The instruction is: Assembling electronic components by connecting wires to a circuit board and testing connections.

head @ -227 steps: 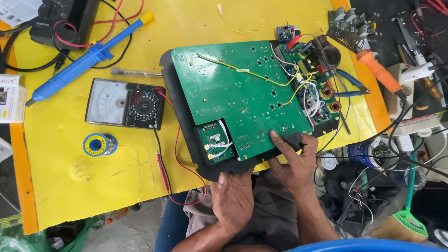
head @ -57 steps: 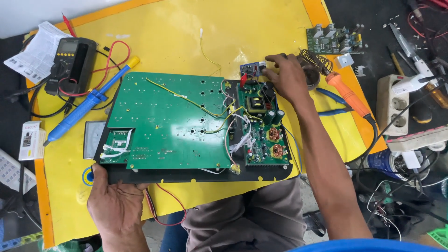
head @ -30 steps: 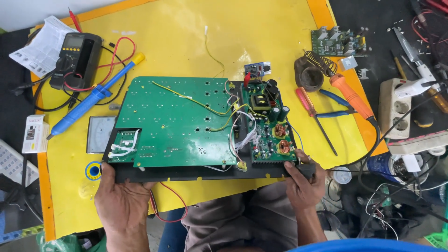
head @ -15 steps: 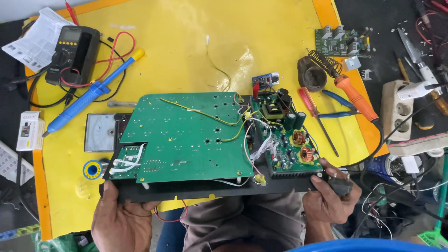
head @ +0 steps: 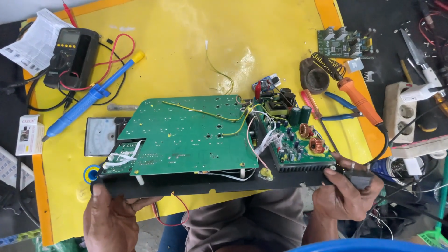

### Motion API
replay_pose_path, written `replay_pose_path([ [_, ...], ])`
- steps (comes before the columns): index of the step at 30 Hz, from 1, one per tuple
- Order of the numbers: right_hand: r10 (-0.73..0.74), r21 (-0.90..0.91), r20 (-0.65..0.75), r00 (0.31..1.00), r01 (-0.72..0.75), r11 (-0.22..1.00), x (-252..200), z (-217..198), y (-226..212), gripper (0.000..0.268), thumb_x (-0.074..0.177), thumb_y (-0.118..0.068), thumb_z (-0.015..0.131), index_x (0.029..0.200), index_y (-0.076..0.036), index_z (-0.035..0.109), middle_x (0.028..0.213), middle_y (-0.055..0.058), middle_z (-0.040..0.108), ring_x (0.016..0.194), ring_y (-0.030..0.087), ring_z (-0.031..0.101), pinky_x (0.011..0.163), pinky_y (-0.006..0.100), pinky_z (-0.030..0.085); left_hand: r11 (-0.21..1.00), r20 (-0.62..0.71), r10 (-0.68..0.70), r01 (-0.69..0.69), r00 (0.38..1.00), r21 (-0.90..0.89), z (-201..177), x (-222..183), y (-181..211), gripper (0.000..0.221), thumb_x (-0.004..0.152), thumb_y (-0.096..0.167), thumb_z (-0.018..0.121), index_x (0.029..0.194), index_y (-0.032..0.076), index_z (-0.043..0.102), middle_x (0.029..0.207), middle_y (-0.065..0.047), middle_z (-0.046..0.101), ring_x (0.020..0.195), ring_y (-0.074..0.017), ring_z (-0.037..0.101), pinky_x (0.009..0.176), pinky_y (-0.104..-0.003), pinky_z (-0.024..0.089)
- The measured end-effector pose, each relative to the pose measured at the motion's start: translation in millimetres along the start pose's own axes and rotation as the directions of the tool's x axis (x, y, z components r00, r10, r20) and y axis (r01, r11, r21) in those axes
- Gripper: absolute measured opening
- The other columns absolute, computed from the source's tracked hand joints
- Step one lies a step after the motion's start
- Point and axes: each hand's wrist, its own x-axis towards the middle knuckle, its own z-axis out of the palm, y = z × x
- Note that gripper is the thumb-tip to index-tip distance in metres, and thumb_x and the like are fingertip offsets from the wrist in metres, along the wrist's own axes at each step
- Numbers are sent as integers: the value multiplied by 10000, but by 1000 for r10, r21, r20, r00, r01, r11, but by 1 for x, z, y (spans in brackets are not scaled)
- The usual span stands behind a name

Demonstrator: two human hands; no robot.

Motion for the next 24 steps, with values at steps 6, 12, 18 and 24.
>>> replay_pose_path([
  [6, -45, -42, -2, 999, 44, 998, 15, 6, -5, 159, 1025, -139, 715, 969, 10, 713, 1066, 251, 452, 928, 458, 693, 836, 591, 697, 846, -195, 168, -39, 966, 532, 22, -17, 26, 878, 1040, 661, 246, 1211, -99, 651, 855, -277, 694, 650, -391, 699, 596, -470, 612],
  [12, 1, -26, -38, 999, -2, 1000, 9, 10, -19, 115, 982, 37, 764, 915, 11, 675, 1109, 268, 434, 1020, 449, 656, 909, 589, 702, 101, 399, 760, -700, 513, 707, 13, 20, 19, 871, 1016, 576, 347, 1419, -190, 446, 1305, -281, 368, 1240, -440, 466, 1098, -503, 406],
  [18, 72, -169, -133, 988, -94, 981, 18, 22, -25, 248, 1090, 201, 693, 899, 42, 683, 1106, 307, 443, 906, 547, 694, 800, 641, 617, 362, 364, 802, -870, 474, 335, 36, 48, -4, 780, 1059, 718, 340, 1246, -31, 454, 1228, -269, 536, 1177, -420, 655, 1090, -508, 592],
  [24, 52, -122, -31, 998, -55, 991, 19, 9, -16, 212, 1126, 182, 731, 932, 157, 649, 1189, 333, 385, 1064, 591, 659, 935, 680, 682, 497, 146, 837, -844, 527, 199, 45, 46, -7, 447, 738, 276, 437, 1112, 38, 496, 1127, -253, 597, 1071, -348, 667, 973, -432, 542],
])
